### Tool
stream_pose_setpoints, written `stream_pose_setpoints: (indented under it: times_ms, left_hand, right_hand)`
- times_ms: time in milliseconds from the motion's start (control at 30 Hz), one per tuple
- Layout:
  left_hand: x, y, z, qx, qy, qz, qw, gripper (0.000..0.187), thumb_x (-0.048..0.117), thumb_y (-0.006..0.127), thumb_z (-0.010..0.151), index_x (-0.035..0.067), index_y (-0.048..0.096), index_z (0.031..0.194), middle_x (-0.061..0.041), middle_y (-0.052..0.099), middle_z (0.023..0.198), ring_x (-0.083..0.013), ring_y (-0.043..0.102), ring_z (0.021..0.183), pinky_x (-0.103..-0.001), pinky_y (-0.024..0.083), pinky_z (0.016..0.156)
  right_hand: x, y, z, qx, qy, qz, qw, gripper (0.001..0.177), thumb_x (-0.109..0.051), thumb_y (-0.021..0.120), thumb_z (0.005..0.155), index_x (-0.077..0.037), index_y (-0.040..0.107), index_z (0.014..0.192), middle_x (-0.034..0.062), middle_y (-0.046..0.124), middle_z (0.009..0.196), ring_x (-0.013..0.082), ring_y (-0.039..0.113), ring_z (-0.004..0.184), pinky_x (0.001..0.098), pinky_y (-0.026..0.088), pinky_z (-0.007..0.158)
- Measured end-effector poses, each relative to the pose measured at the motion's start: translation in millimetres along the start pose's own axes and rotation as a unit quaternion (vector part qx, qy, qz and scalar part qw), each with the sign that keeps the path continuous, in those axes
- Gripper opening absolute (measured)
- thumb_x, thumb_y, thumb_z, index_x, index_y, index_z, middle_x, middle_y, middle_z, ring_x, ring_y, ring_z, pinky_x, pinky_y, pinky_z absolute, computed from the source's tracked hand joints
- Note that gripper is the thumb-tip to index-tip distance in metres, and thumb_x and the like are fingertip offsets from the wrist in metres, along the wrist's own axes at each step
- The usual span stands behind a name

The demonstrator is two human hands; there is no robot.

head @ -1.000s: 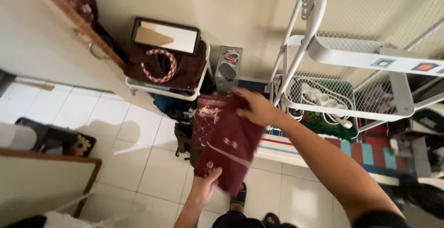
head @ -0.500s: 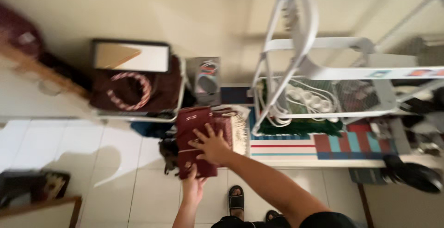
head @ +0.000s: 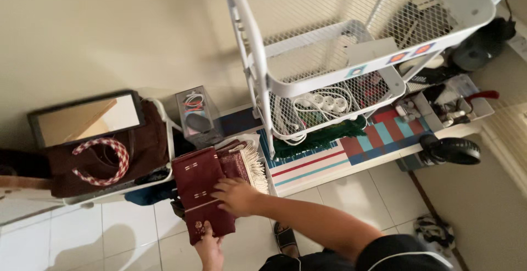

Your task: The person removes items from a three-tier white plastic rolling cart, including a storage organizer, prayer rugs, an extension cord, a green bag, and a white cloth. After emptying the cart, the person uses a screwdriver to loosen and remove screws from the cart's frame, partially disassembling the structure.

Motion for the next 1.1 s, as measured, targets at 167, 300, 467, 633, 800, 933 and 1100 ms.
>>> stream_pose_setpoints:
  times_ms: [167, 300, 467, 633, 800, 933, 1100]
  left_hand:
    - [52.1, 4.2, -66.9, 0.224, 0.366, 0.215, 0.877, 0.072, 0.021, 0.083, 0.086, -0.005, 0.037, 0.136, -0.02, 0.055, 0.128, -0.0348, 0.059, 0.114, -0.051, 0.053, 0.095]
    - [112.7, 66.5, -140.8, 0.127, 0.617, 0.369, 0.684, 0.057, 0.026, 0.071, 0.096, 0.007, 0.048, 0.144, -0.02, 0.051, 0.144, -0.0389, 0.049, 0.136, -0.058, 0.041, 0.114]
    - [111.2, 155.3, -102.0, 0.009, 0.48, 0.665, 0.573, 0.059, 0.057, 0.045, 0.099, 0.033, 0.04, 0.153, -0.003, 0.024, 0.168, -0.0375, 0.017, 0.155, -0.075, 0.01, 0.115]
    - [85.6, 166.2, -69.2, 0.023, 0.424, 0.755, 0.501, 0.07, 0.069, 0.032, 0.091, 0.042, 0.027, 0.156, 0.002, 0.013, 0.17, -0.0357, 0.009, 0.154, -0.078, 0.003, 0.109]
    - [68.3, 160.2, -77.9, 0.04, 0.455, 0.705, 0.542, 0.069, 0.058, 0.038, 0.097, 0.029, 0.03, 0.159, -0.009, 0.021, 0.167, -0.0378, 0.014, 0.153, -0.073, 0.005, 0.115]
    - [15.8, 163.2, -120.4, 0.054, 0.519, 0.613, 0.593, 0.066, 0.036, 0.055, 0.096, 0.006, 0.038, 0.151, -0.016, 0.04, 0.161, -0.0349, 0.031, 0.154, -0.068, 0.009, 0.126]
    - [-92.9, 167.8, -187.3, -0.077, 0.552, 0.495, 0.666, 0.063, 0.018, 0.064, 0.081, 0.001, 0.051, 0.14, -0.024, 0.053, 0.144, -0.0384, 0.044, 0.14, -0.063, 0.023, 0.118]
  right_hand:
    - [99.5, -16.9, -104.5, 0.107, 0.117, 0.093, 0.983, 0.018, -0.005, 0.063, 0.096, -0.003, 0.071, 0.111, 0.0177, 0.073, 0.118, 0.0306, 0.071, 0.107, 0.0407, 0.058, 0.095]
    - [156.3, -61.2, -192.8, 0.217, 0.164, 0.075, 0.959, 0.016, -0.007, 0.068, 0.084, -0.006, 0.076, 0.098, 0.0154, 0.076, 0.098, 0.0349, 0.072, 0.089, 0.0437, 0.058, 0.08]
    - [194.9, -109.3, -239.1, 0.255, 0.219, 0.082, 0.938, 0.012, -0.008, 0.069, 0.085, -0.005, 0.076, 0.094, 0.0143, 0.076, 0.09, 0.0338, 0.073, 0.082, 0.0429, 0.059, 0.074]
    - [238.8, -157.3, -243.9, 0.32, 0.203, 0.085, 0.922, 0.014, -0.01, 0.069, 0.088, -0.004, 0.075, 0.099, 0.016, 0.075, 0.092, 0.0345, 0.073, 0.083, 0.0417, 0.059, 0.074]
    - [312.2, -186.3, -212.5, 0.289, 0.239, -0.097, 0.922, 0.034, -0.024, 0.072, 0.087, -0.01, 0.07, 0.118, 0.0186, 0.068, 0.122, 0.0385, 0.061, 0.118, 0.0521, 0.05, 0.099]
    - [357.8, -195.2, -158.8, 0.097, 0.28, -0.23, 0.927, 0.064, -0.041, 0.069, 0.082, -0.011, 0.057, 0.137, 0.0194, 0.055, 0.141, 0.0387, 0.05, 0.132, 0.0593, 0.043, 0.104]
    - [395.7, -203.1, -126.6, 0.085, 0.326, -0.234, 0.912, 0.061, -0.039, 0.068, 0.083, -0.008, 0.057, 0.135, 0.0201, 0.058, 0.133, 0.0379, 0.054, 0.123, 0.0571, 0.047, 0.098]
Point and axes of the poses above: each hand's wrist, its own z-axis towards the middle knuckle, its own y-axis out of the palm, x = y × z, the point moved 6 cm from there along z, towards the middle knuckle
